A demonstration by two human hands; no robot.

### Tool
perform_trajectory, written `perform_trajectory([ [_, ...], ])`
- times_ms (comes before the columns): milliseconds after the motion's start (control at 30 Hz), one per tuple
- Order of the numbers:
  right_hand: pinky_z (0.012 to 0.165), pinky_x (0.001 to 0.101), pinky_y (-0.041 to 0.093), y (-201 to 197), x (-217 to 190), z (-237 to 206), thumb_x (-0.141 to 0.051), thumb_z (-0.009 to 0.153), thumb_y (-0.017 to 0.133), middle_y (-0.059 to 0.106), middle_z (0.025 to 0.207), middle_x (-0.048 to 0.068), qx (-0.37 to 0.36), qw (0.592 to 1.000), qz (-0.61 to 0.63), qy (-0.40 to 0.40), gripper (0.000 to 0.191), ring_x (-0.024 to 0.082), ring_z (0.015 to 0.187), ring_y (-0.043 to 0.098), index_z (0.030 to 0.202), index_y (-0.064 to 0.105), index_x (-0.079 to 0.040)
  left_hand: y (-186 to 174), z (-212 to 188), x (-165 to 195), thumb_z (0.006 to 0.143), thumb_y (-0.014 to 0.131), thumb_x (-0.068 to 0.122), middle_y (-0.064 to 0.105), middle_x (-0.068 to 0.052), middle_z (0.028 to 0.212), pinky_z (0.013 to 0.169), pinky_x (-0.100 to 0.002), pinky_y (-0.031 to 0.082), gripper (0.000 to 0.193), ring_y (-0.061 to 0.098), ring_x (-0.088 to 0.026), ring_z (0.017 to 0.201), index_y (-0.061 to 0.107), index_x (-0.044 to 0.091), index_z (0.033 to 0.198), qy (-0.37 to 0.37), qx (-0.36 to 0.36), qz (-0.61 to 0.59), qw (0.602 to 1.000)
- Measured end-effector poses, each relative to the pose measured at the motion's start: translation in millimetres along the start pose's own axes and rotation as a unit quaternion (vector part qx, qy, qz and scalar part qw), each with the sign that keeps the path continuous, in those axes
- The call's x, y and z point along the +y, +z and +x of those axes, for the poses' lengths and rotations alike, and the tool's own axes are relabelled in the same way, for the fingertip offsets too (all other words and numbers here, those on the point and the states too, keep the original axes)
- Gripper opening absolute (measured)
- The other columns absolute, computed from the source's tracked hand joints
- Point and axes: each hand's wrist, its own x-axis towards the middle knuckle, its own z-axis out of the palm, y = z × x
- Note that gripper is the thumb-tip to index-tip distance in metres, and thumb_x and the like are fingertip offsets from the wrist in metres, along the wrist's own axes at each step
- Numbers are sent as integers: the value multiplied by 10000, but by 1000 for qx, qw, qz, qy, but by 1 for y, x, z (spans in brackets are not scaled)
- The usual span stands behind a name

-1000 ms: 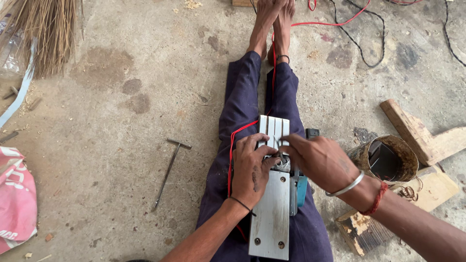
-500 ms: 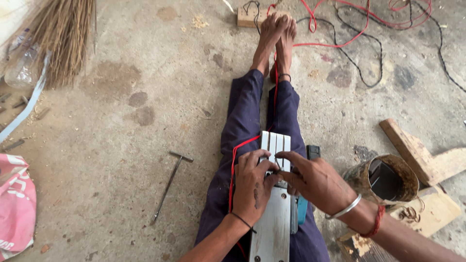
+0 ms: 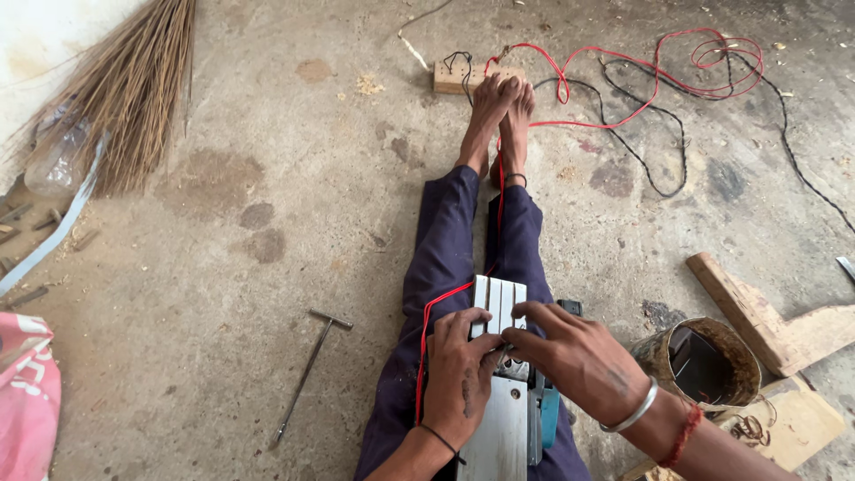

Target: The person sits on the floor and assembles a handheld electric planer. They insert a metal blade into the cutter head, secure it with a screwdriver, and then attach the cover plate. The person uses a T-handle screwdriver to tighten the screws and ensure the blade is properly seated.

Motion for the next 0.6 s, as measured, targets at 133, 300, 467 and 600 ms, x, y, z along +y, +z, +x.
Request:
perform_trajectory([
  [133,644,376,593,0,0,8,-275,933,671,735,865,45,-52,998,-15,38,168,217,807,741,1026,698,-138,-2,1,4,896,736,237,627,-76,1259,986,-440,399,209,514,-291,1225,789,77,1020,2,2,-9,1000],
  [300,532,372,577,4,-5,12,-320,931,638,732,585,69,-61,958,185,209,409,222,550,752,1315,619,-181,-6,3,7,874,751,252,627,-74,1233,980,-450,388,210,508,-294,1230,766,66,972,-17,-17,-21,999],
  [467,588,359,586,9,0,8,-185,955,561,754,819,51,-67,981,73,164,433,203,675,755,1384,610,-213,-4,1,4,879,725,149,626,-82,1257,1014,-434,403,149,508,-290,1226,789,58,979,-29,-7,-32,999],
  [600,589,388,600,8,8,0,-109,860,626,710,1156,91,3,999,33,40,374,244,792,732,1222,700,-160,0,0,1,899,699,120,623,-85,1279,1043,-410,423,179,510,-279,1231,791,40,1030,-24,-2,-24,999],
])
